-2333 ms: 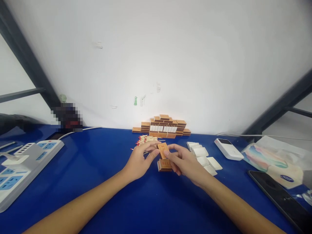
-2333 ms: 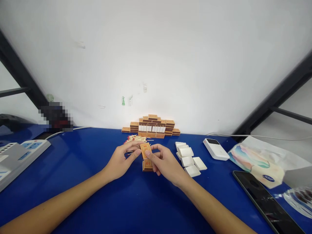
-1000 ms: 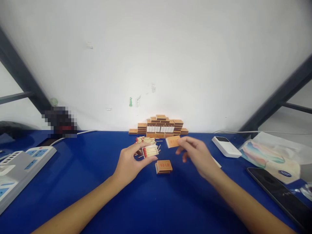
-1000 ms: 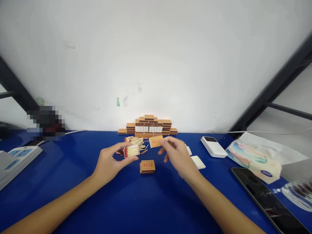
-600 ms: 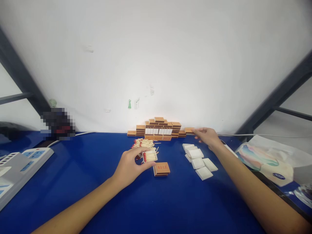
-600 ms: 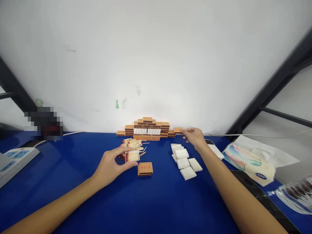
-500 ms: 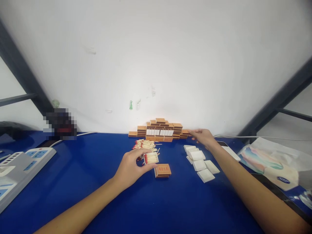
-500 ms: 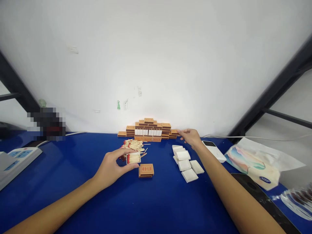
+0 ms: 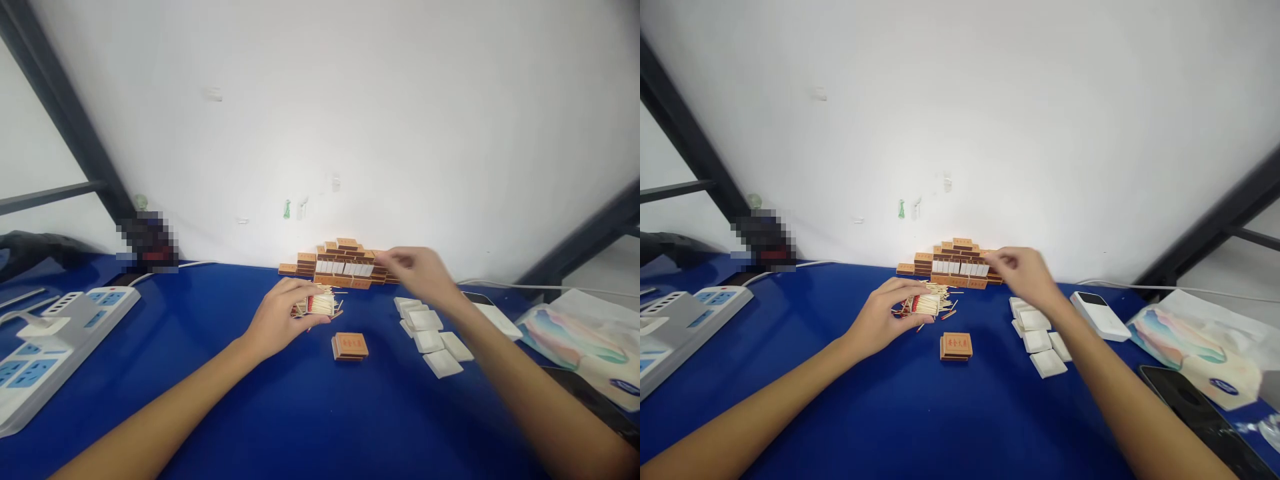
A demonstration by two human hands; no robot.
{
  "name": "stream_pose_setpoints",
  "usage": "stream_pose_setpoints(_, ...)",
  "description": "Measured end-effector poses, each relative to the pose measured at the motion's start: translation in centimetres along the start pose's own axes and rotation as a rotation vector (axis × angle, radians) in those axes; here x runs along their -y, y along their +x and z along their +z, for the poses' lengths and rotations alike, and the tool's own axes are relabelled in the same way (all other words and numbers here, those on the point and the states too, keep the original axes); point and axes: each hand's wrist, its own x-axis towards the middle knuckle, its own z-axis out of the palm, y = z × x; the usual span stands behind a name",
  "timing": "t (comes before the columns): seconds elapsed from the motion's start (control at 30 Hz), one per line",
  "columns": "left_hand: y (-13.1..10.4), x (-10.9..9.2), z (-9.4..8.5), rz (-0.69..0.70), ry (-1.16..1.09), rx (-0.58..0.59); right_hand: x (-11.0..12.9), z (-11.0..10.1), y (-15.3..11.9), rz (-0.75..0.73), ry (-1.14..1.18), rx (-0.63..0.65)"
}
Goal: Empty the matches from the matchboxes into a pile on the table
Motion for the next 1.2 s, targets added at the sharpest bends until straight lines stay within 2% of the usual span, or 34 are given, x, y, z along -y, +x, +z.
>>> stream_pose_setpoints(0.07,0.0,0.3,-0.2,0.034,0.025,0.01,3.3,2.3,-0.2,-0.063,0.19,0.331)
stream_pose_setpoints(0.13,0.0,0.8,-0.4,0.055,0.046,0.009,5.6,4.5,-0.3,-0.083,0.281,0.543)
stream_pose_setpoints(0.17,0.0,1.1,-0.5,0.062,0.051,0.006,6.4,5.4,-0.3,-0.082,0.327,0.609)
stream_pose_setpoints(0.27,0.0,2.1,-0.8,0.069,0.052,-0.005,7.4,6.8,-0.2,-0.01,0.442,0.696)
stream_pose_setpoints(0.4,0.0,3.1,-1.0,0.029,0.063,0.003,7.4,7.1,0.3,0.073,0.47,0.731)
stream_pose_setpoints(0.47,0.0,3.2,-1.0,0.017,0.071,-0.002,7.2,7.1,0.6,0.07,0.459,0.719)
stream_pose_setpoints(0.57,0.0,3.0,-1.0,0.019,0.085,-0.087,6.6,7.1,1.2,0.074,0.388,0.649)
stream_pose_setpoints(0.67,0.1,2.8,-1.2,0.038,0.113,-0.19,5.8,7.2,1.9,0.058,0.257,0.498)
stream_pose_setpoints(0.73,0.1,2.7,-1.4,0.057,0.148,-0.212,5.3,7.5,2.1,0.0,0.136,0.392)
stream_pose_setpoints(0.8,0.1,2.8,-1.6,0.08,0.186,-0.181,5.0,7.9,2.0,-0.083,0.006,0.327)
stream_pose_setpoints(0.97,-0.2,3.1,-1.5,0.152,0.245,-0.033,5.0,8.9,0.5,-0.291,-0.321,0.258)
stream_pose_setpoints(1.1,-0.4,3.4,-1.2,0.199,0.285,-0.007,4.9,8.8,-0.8,-0.442,-0.542,0.176)
stream_pose_setpoints(1.2,-0.5,3.4,-1.2,0.223,0.304,0.004,4.8,8.3,-1.8,-0.575,-0.609,0.084)
